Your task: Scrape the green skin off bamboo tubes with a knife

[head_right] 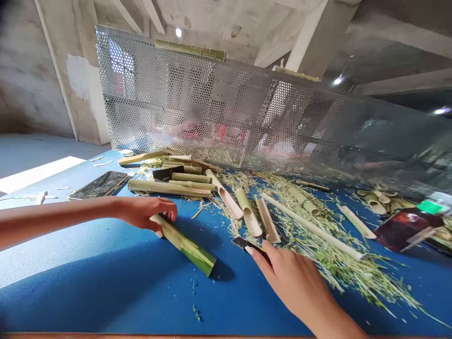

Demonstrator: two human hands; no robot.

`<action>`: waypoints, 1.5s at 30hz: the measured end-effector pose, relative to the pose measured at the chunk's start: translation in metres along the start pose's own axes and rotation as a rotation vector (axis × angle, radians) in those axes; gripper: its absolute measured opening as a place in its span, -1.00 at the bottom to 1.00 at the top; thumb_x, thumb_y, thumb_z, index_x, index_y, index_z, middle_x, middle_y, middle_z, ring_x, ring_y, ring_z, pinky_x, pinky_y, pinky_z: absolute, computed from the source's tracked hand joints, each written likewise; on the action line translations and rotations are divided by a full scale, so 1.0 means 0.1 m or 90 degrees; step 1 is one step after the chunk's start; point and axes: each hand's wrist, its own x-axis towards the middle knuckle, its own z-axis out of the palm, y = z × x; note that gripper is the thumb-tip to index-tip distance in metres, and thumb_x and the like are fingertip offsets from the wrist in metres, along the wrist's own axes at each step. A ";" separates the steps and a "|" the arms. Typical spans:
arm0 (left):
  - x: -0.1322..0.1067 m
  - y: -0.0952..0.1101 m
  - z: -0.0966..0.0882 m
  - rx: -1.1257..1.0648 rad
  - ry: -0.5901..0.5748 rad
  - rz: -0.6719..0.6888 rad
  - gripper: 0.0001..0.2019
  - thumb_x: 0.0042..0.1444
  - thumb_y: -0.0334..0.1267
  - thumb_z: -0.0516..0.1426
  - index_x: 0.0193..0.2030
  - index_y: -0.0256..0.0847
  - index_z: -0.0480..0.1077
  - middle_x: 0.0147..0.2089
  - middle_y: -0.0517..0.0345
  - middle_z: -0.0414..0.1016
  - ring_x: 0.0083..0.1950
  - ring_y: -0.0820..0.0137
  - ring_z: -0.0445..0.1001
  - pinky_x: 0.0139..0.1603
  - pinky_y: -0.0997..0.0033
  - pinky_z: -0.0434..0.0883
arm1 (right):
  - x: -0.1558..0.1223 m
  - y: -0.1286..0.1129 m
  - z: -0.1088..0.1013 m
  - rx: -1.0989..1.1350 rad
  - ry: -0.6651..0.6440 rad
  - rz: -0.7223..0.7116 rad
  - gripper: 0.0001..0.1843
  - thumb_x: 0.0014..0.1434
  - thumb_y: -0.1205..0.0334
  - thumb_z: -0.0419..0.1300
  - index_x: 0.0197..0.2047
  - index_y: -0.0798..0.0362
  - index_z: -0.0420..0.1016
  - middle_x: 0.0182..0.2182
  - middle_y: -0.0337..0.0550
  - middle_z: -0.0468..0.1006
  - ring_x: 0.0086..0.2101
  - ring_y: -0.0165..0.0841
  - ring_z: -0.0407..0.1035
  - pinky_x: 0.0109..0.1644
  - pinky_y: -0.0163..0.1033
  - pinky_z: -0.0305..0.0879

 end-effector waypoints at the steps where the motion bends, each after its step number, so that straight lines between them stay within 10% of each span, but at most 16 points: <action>1: -0.10 0.04 0.00 0.016 0.027 -0.036 -0.68 -0.08 -0.29 0.21 -0.13 -0.22 0.35 -0.19 0.04 0.43 -0.24 0.33 0.41 -0.27 0.42 0.34 | 0.00 -0.01 0.03 0.006 0.004 0.005 -0.51 0.28 -0.04 -0.19 -0.40 0.02 0.42 -0.71 -0.19 0.44 -0.72 -0.30 0.34 -0.67 -0.30 -0.08; 7: -0.51 0.26 -0.01 0.072 0.138 -0.177 -0.78 -0.06 -0.27 0.20 -0.23 -0.25 0.40 -0.26 0.07 0.42 -0.37 0.41 0.38 -0.40 0.47 0.29 | 0.16 0.00 0.12 0.140 -0.046 0.039 -0.63 0.25 -0.03 -0.09 -0.30 -0.02 0.44 -0.59 -0.17 0.51 -0.62 -0.29 0.40 -0.61 -0.32 0.11; 16: -0.54 -0.02 0.00 -0.336 0.043 -0.207 -0.71 0.06 -0.13 0.15 -0.17 -0.28 0.47 -0.42 0.10 0.49 -0.45 0.46 0.44 -0.43 0.51 0.38 | 0.63 -0.23 -0.01 0.417 -0.230 -0.001 -0.52 0.27 -0.07 -0.14 0.05 0.05 0.34 -0.52 -0.17 0.49 -0.51 -0.34 0.40 -0.50 -0.35 0.22; 21: -0.60 0.29 0.07 -0.106 0.033 -0.145 -0.62 0.09 -0.07 0.12 -0.01 -0.22 0.40 -0.07 -0.05 0.44 -0.10 0.28 0.43 -0.15 0.39 0.38 | 0.79 -0.58 -0.01 0.282 -0.179 -0.076 -0.58 0.28 -0.04 -0.16 -0.43 0.02 0.31 -0.63 -0.27 0.33 -0.61 -0.40 0.24 -0.56 -0.35 0.03; 26: -0.67 0.63 0.20 0.007 0.022 -0.168 -0.63 0.03 -0.21 0.16 0.01 -0.18 0.36 -0.04 -0.02 0.38 -0.13 0.26 0.42 -0.11 0.36 0.36 | 0.81 -0.71 0.15 0.212 -0.071 -0.076 -0.57 0.30 -0.02 -0.18 -0.50 0.02 0.20 -0.60 -0.26 0.33 -0.59 -0.42 0.24 -0.53 -0.35 -0.02; 34: -0.64 0.54 -0.07 -0.409 -0.125 -0.255 -0.72 0.18 -0.11 0.03 -0.13 -0.25 0.42 -0.40 0.15 0.48 -0.47 0.41 0.46 -0.44 0.46 0.42 | 0.77 -0.51 0.34 0.111 0.031 -0.041 -0.54 0.28 -0.03 -0.18 -0.49 0.03 0.29 -0.59 -0.20 0.41 -0.61 -0.40 0.26 -0.54 -0.31 -0.13; 39: -0.44 0.25 -0.21 -0.535 -0.314 -0.233 -0.61 -0.04 -0.03 0.23 -0.11 -0.21 0.50 -0.44 0.12 0.53 -0.47 0.30 0.51 -0.44 0.33 0.46 | 0.79 -0.53 0.29 0.136 -0.013 -0.021 -0.57 0.26 -0.02 -0.12 -0.52 0.02 0.27 -0.63 -0.23 0.39 -0.63 -0.40 0.23 -0.55 -0.32 -0.12; 45: 0.26 0.28 -0.16 -0.341 -0.281 -0.046 -0.84 -0.29 -0.25 0.36 -0.48 -0.15 0.54 -0.48 0.25 0.54 -0.33 0.34 0.48 -0.28 0.47 0.39 | 0.77 -0.52 0.31 0.148 0.000 0.001 -0.55 0.25 -0.05 -0.13 -0.50 0.02 0.32 -0.61 -0.20 0.41 -0.60 -0.38 0.26 -0.54 -0.30 -0.12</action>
